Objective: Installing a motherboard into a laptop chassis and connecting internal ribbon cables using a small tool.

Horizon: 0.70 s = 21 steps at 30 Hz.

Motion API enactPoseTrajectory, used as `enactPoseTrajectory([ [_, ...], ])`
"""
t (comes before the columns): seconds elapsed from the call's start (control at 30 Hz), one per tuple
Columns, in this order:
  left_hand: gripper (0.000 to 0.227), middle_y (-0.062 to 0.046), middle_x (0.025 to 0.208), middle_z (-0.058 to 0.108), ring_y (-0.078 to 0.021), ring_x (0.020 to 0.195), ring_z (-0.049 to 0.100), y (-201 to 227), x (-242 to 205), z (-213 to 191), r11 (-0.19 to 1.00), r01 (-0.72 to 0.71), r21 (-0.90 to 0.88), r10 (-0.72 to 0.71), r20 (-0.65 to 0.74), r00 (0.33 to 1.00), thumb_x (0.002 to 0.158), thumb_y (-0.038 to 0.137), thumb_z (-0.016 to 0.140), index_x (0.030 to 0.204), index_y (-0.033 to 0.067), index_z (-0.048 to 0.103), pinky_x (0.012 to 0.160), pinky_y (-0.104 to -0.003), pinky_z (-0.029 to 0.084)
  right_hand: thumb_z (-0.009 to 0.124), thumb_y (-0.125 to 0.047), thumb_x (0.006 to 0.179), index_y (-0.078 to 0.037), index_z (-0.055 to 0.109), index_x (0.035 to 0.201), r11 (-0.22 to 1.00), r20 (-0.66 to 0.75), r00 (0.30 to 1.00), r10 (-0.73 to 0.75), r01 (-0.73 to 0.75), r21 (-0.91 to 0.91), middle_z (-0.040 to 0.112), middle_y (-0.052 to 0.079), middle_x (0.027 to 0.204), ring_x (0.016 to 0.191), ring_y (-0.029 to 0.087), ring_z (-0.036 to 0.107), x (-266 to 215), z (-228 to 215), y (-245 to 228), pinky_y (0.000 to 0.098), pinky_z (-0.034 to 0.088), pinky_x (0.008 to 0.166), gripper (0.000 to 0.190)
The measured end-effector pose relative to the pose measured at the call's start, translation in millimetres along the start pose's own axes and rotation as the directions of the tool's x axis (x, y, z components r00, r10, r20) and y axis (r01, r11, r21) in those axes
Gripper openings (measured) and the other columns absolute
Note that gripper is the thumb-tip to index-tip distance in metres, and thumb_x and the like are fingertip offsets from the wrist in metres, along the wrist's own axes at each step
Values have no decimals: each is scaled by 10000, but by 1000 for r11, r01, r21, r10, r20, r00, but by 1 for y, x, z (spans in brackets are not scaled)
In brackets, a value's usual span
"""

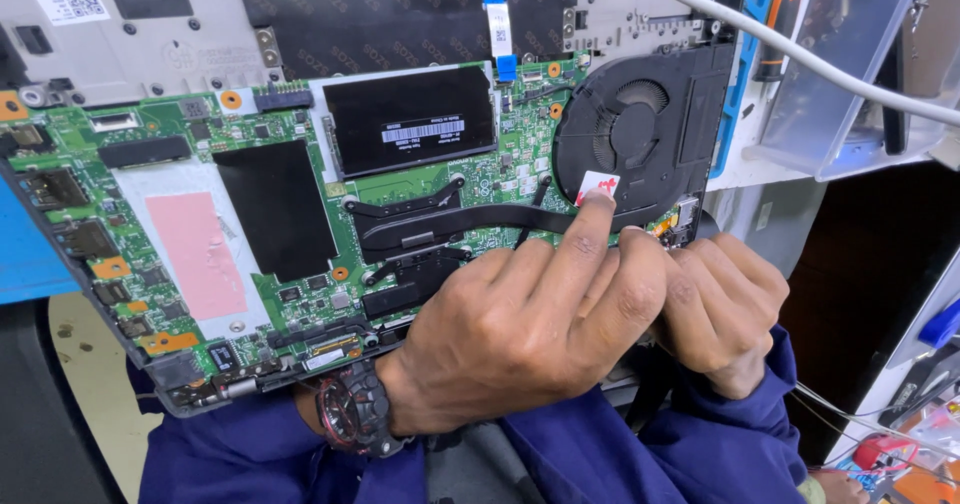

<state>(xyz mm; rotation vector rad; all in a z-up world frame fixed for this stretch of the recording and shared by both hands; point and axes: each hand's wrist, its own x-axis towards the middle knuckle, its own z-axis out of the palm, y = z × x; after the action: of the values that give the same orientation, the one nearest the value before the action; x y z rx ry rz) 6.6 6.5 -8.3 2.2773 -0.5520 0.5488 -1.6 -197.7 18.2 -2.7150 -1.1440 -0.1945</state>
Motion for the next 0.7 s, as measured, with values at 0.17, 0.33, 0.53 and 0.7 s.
enactPoseTrajectory([
  [0.17,120,-131,1090,804,-75,523,442,-2,1,0,999,-2,35,2,-26,1000,1096,75,507,1068,146,600,506,-234,341,506,153,983,132,545,754,999,-33,999,-36,36,-11,429,177,621,497,257,289,1,4,1,381,220,494,234],
  [0.33,120,-131,1098,802,-71,519,436,-2,1,0,999,14,33,-13,-21,1000,1098,77,502,1069,156,588,498,-233,331,494,147,995,149,574,776,998,-21,999,-41,40,-53,403,162,617,501,252,282,3,4,0,382,216,493,234],
  [0.53,135,-128,1094,805,-66,516,433,-2,1,0,999,23,39,-22,-27,999,1098,69,498,1074,162,593,498,-228,328,534,77,1015,143,623,845,999,-35,999,8,-10,-35,409,135,622,504,242,283,-9,11,2,385,212,500,203],
  [0.7,127,-121,1056,800,-61,516,440,-1,0,1,999,37,29,-36,-35,999,1097,65,503,1067,156,586,488,-230,328,586,58,1022,179,668,973,998,-70,996,62,-61,10,449,134,650,520,242,346,-13,14,-1,392,247,514,154],
])
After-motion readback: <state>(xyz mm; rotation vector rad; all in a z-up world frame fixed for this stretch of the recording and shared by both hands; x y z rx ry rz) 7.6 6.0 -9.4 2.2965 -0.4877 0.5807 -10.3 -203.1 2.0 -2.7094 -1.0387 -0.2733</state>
